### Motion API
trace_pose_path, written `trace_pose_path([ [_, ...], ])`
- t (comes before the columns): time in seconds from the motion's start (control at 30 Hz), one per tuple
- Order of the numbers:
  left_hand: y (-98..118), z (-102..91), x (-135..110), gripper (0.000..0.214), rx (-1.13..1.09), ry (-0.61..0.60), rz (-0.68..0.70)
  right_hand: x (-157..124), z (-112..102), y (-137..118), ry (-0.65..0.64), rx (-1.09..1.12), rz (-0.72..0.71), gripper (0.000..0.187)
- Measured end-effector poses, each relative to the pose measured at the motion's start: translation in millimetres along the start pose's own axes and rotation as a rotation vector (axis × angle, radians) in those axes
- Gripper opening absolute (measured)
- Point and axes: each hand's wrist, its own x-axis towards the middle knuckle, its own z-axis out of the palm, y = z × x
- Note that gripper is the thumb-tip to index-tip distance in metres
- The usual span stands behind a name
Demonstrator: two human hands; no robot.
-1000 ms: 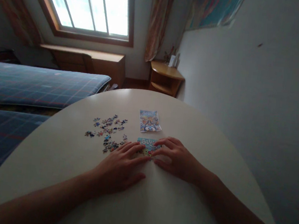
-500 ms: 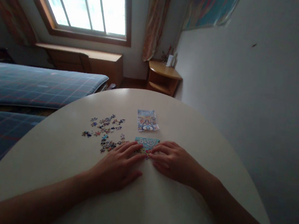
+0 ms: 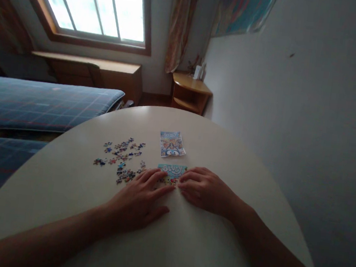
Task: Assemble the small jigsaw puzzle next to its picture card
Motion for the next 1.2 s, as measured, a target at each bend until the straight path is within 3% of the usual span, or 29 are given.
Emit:
trace_pose_path([
  [0.53,1.8,-3.7,3.3,0.05,-0.035,-0.016,-0.029,-10.6,-3.9,25.6,0.038,0.177,0.129,0.027],
  [0.83,-3.1,1.8,-1.2,0.052,-0.056,0.054,-0.017,-5.5,-1.7,23.2,-0.056,0.258,0.202,0.028],
  [1.0,-23.3,-2.8,-8.0,0.035,0.007,0.169,-0.129,-5.4,-0.6,27.1,-0.078,0.275,0.2,0.033],
  [1.2,-64.6,-17.3,-16.7,0.035,0.129,0.238,-0.314,-6.3,2.2,28.5,-0.066,0.235,0.253,0.052],
])
